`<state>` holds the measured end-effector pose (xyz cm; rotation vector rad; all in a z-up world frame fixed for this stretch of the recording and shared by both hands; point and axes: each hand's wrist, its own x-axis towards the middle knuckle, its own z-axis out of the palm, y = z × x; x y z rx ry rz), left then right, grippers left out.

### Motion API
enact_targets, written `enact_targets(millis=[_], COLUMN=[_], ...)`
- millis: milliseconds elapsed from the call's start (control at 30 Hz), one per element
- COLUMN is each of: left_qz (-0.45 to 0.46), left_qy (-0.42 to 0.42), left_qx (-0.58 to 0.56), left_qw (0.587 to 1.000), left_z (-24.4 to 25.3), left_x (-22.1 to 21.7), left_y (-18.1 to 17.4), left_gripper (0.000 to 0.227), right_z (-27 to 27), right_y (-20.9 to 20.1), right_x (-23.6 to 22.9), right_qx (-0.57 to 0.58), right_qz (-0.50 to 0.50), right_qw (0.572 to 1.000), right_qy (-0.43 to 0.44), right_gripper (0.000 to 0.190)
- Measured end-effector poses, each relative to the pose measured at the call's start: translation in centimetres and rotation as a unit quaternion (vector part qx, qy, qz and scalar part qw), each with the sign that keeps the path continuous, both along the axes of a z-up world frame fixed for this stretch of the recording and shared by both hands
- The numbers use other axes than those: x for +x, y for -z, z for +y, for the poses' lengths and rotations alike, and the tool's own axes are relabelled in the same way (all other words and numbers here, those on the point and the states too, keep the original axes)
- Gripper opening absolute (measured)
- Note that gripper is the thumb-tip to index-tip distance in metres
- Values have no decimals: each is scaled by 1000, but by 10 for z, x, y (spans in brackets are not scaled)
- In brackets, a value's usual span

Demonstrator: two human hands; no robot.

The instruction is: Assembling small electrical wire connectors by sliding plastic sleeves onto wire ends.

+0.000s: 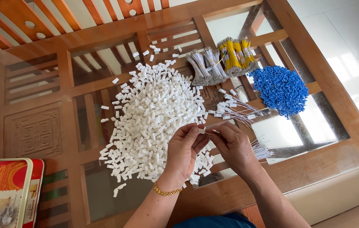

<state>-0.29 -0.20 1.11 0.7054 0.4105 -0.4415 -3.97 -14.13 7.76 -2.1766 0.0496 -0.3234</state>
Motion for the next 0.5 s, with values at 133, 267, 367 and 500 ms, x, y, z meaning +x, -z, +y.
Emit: enact_targets(millis=[133,267,367,500], left_qz=[12,14,4,13], left_qy=[5,7,12,22], left_qx=[-3,15,42,47], left_qw=[1000,1000,999,999], left_z=[-3,-11,-14,-11], left_x=[1,3,6,11], left_y=[3,8,19,36], left_gripper=[16,16,16,15], right_z=[-10,-12,-14,-17], right_y=[15,15,22,41], right_x=[-4,0,5,10], right_qx=[50,5,-63,-101], right_qz=[87,92,46,15], right_qw=[994,996,997,995], right_qy=[34,19,-1,-12], right_gripper=[15,15,12,14])
